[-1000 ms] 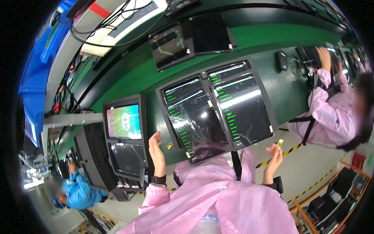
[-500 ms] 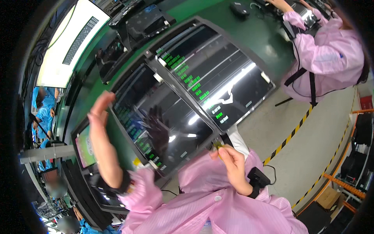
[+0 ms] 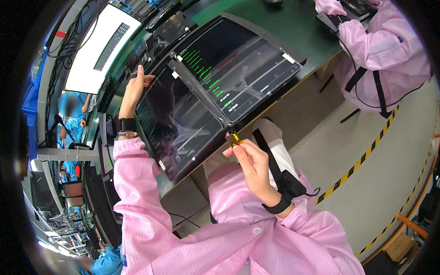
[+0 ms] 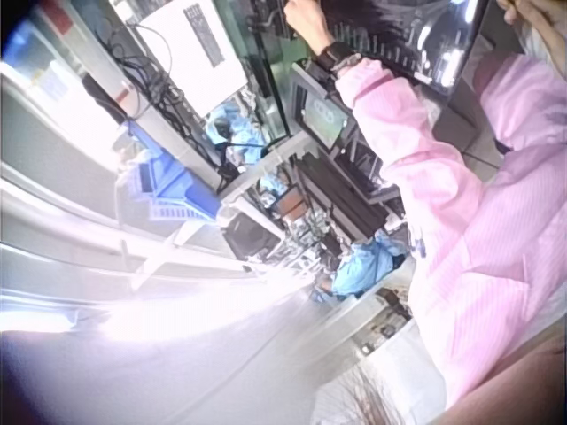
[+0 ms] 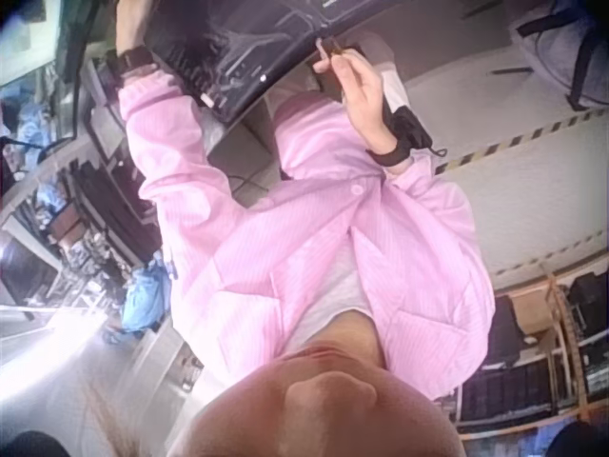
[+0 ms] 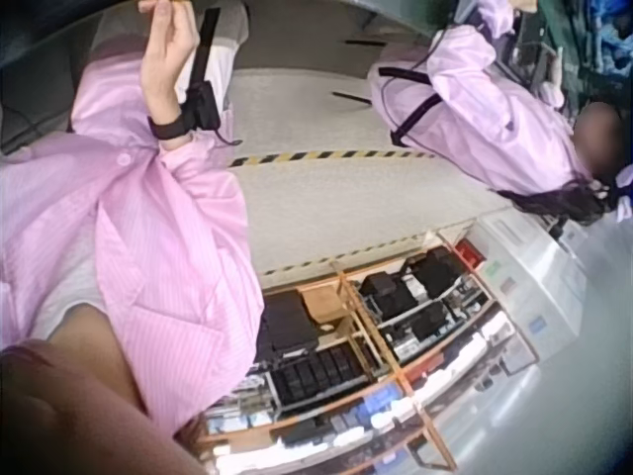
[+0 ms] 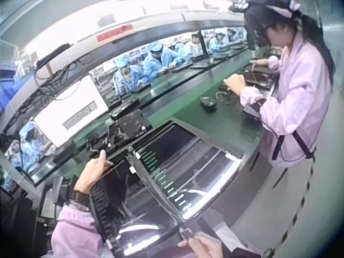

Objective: Testing and inspecting multiple electronic screen displays on an industrial assembly line.

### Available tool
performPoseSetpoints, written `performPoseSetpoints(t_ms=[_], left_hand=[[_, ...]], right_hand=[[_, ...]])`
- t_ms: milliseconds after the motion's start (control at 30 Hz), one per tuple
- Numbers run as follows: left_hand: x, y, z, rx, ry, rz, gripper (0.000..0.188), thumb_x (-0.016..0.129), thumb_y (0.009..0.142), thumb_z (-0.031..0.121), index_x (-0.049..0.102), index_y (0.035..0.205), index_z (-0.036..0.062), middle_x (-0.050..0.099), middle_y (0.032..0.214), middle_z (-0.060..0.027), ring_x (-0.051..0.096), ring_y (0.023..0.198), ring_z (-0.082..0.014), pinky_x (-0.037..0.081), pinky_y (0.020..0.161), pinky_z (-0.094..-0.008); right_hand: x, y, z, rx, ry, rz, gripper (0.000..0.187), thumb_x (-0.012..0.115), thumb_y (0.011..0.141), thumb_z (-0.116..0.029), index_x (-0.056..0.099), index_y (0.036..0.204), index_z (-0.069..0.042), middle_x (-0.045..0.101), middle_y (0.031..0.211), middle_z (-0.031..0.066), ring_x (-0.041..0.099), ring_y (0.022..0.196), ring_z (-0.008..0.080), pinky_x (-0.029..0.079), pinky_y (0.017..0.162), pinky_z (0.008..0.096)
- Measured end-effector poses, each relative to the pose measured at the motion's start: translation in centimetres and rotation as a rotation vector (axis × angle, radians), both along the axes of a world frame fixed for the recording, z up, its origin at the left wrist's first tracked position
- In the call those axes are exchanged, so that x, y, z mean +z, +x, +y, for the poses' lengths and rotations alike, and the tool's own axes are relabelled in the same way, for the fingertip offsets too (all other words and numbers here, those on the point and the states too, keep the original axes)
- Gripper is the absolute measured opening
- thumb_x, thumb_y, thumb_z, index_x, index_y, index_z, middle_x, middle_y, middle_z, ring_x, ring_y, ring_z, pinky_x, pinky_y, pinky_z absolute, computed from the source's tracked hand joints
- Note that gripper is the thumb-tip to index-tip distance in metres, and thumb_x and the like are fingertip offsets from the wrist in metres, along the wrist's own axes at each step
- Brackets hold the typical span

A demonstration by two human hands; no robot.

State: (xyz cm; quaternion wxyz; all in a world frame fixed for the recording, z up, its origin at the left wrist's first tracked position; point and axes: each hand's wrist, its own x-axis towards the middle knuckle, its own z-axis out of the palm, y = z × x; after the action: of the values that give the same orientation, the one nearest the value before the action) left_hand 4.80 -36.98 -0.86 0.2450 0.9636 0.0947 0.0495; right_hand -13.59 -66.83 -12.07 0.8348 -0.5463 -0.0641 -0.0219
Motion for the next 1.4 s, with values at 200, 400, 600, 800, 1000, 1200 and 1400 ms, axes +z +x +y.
performPoseSetpoints(t_ms=[200,400,600,800,1000,1200,1400], left_hand=[[0.4,-1.1,-2.1,0.0,-0.036,0.086,0.078,0.02,0.092,0.059,0.066,0.099,-0.0044,0.066,0.093,-0.0157,0.059,0.09,-0.0225,0.042,0.087,-0.0322],[-0.5,-1.1,-0.4,-0.032,0.022,-0.01,0.078,0.021,0.091,0.06,0.067,0.098,-0.0017,0.066,0.098,-0.0184,0.061,0.098,-0.0278,0.043,0.088,-0.0336],[0.3,-3.0,-1.3,-0.065,0.033,-0.094,0.074,0.02,0.093,0.057,0.066,0.101,-0.0006,0.064,0.103,-0.0195,0.058,0.104,-0.0288,0.04,0.092,-0.0337],[1.4,-5.1,-2.1,-0.077,-0.015,-0.114,0.073,0.017,0.095,0.053,0.063,0.106,-0.0022,0.063,0.107,-0.0172,0.054,0.106,-0.0273,0.034,0.098,-0.0357],[2.9,-7.5,-4.8,-0.128,-0.05,-0.195,0.068,0.021,0.096,0.05,0.065,0.103,-0.0012,0.062,0.107,-0.0195,0.055,0.106,-0.0287,0.037,0.096,-0.035],[3.9,-9.5,-7.2,-0.166,-0.059,-0.197,0.065,0.022,0.096,0.049,0.065,0.104,0.0015,0.062,0.107,-0.0178,0.055,0.106,-0.0258,0.032,0.099,-0.0353],[3.8,-13.2,-11.4,-0.301,-0.068,-0.272,0.056,0.023,0.099,0.039,0.064,0.099,0.0012,0.063,0.1,-0.0132,0.056,0.103,-0.0262,0.015,0.108,-0.0411]], right_hand=[[-0.8,-1.0,-0.5,0.039,0.008,0.038,0.024,0.049,0.091,-0.012,0.061,0.079,0.005,0.058,0.077,0.0083,0.054,0.073,0.0136,0.041,0.068,0.0247],[-0.6,-3.8,-0.1,0.013,0.019,0.076,0.023,0.049,0.09,-0.009,0.061,0.076,0.005,0.06,0.074,0.0097,0.06,0.072,0.0171,0.045,0.068,0.0272],[0.4,-3.3,0.9,0.016,-0.031,0.02,0.022,0.05,0.09,-0.009,0.062,0.078,0.004,0.06,0.072,0.0086,0.058,0.069,0.0151,0.044,0.065,0.0258],[1.3,-3.4,1.1,-0.013,0.0,0.084,0.025,0.05,0.091,-0.01,0.062,0.075,0.004,0.06,0.07,0.0078,0.058,0.067,0.014,0.043,0.062,0.0248],[1.3,-3.1,0.8,-0.03,-0.056,0.075,0.026,0.05,0.091,-0.011,0.062,0.073,0.005,0.06,0.069,0.0078,0.058,0.065,0.0125,0.043,0.061,0.0243],[1.5,-3.0,0.9,0.013,-0.066,0.083,0.028,0.048,0.092,-0.012,0.06,0.072,0.004,0.059,0.07,0.0072,0.055,0.065,0.0108,0.042,0.063,0.0241],[1.6,-2.2,0.5,0.027,-0.162,0.029,0.027,0.052,0.091,-0.013,0.061,0.073,0.005,0.059,0.066,0.0061,0.057,0.06,0.0112,0.043,0.056,0.0227]])
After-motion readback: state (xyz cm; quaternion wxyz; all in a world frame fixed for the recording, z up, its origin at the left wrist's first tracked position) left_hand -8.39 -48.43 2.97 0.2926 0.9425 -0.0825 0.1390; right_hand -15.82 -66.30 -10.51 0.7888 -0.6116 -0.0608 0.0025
